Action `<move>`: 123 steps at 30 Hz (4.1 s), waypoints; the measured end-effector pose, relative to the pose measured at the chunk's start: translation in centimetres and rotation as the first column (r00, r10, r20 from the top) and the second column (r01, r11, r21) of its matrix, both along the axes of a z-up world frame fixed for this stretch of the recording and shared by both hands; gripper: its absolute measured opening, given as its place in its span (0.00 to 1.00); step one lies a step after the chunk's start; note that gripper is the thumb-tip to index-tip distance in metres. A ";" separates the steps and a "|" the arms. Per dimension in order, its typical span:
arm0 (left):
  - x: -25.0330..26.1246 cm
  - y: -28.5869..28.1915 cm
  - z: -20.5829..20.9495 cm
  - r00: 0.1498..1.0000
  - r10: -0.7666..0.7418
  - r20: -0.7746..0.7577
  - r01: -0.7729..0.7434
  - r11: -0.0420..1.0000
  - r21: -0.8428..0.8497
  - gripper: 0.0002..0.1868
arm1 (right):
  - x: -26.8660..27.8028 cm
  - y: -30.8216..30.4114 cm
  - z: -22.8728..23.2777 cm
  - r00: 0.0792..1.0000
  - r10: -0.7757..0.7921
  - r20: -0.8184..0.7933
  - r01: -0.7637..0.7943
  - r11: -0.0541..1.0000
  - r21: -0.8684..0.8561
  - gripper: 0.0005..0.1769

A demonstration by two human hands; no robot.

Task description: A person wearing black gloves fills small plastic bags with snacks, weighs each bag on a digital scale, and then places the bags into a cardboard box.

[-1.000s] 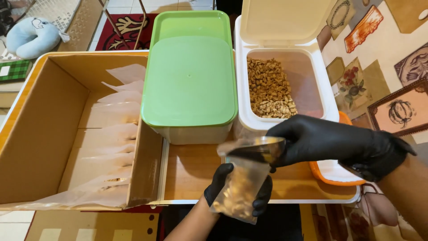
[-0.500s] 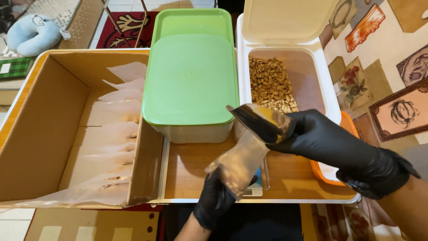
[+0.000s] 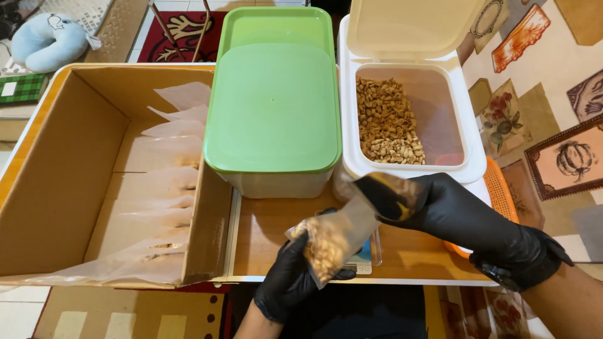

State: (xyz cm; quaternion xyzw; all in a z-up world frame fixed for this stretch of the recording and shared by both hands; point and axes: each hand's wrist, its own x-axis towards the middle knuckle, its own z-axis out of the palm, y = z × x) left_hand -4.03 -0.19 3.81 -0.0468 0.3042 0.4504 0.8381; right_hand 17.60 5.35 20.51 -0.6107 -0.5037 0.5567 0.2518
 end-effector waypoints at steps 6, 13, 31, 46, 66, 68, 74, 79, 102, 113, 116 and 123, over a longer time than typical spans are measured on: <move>0.2 -0.3 -0.6 0.995 0.101 -0.023 -0.099 0.993 0.065 0.28 | 1.5 0.0 -2.6 0.996 0.076 0.056 -0.085 0.979 0.184 0.31; 0.8 -0.4 -0.4 0.997 0.074 -0.005 -0.074 0.997 -0.019 0.34 | 1.1 -0.6 -1.5 0.994 0.101 0.042 -0.101 0.995 0.001 0.21; -0.3 0.1 -1.9 0.983 -0.028 0.180 0.009 0.994 0.106 0.37 | 2.4 -0.6 -1.7 0.988 0.155 0.016 -0.154 0.987 -0.035 0.28; -0.6 0.6 -9.8 0.579 0.104 0.809 -0.135 0.990 -0.031 0.15 | 5.0 5.3 7.6 0.732 0.003 0.681 -0.181 0.965 0.189 0.35; 1.8 2.4 -8.6 0.880 0.099 0.464 -0.123 0.992 0.022 0.32 | 4.2 21.6 -9.3 -0.143 0.126 0.982 -0.803 0.566 -0.189 0.13; 2.3 2.9 -9.3 0.767 0.052 0.640 -0.111 0.992 0.053 0.25 | 3.8 21.3 -9.1 -0.154 0.142 0.978 -0.818 0.537 -0.206 0.11; 3.0 4.0 -9.8 0.570 -0.023 0.821 -0.005 0.999 0.032 0.05 | 1.8 19.5 -6.7 -0.067 0.528 0.847 -0.744 0.539 -0.395 0.16; 2.4 3.4 -9.4 0.924 0.035 0.380 -0.018 0.999 -0.050 0.48 | 2.0 19.5 -5.9 -0.029 0.524 0.851 -0.740 0.561 -0.371 0.16; -0.1 0.4 -6.9 0.924 0.146 0.353 -0.198 0.973 0.117 0.32 | 6.1 18.5 -0.4 0.347 0.388 0.854 -0.513 0.841 -0.173 0.23; 0.8 0.8 -4.7 0.628 0.109 0.771 -0.154 0.988 -0.014 0.29 | 5.8 14.2 3.6 0.401 0.383 0.832 -0.559 0.822 -0.108 0.18; 1.1 0.7 -3.2 0.656 0.109 0.747 -0.155 0.988 -0.008 0.27 | 5.2 12.4 4.1 0.360 0.377 0.853 -0.598 0.795 -0.100 0.21; 2.1 0.2 -2.2 0.855 0.169 0.491 -0.223 0.974 0.052 0.28 | 3.5 7.1 5.1 0.102 0.208 0.973 -0.808 0.588 -0.041 0.21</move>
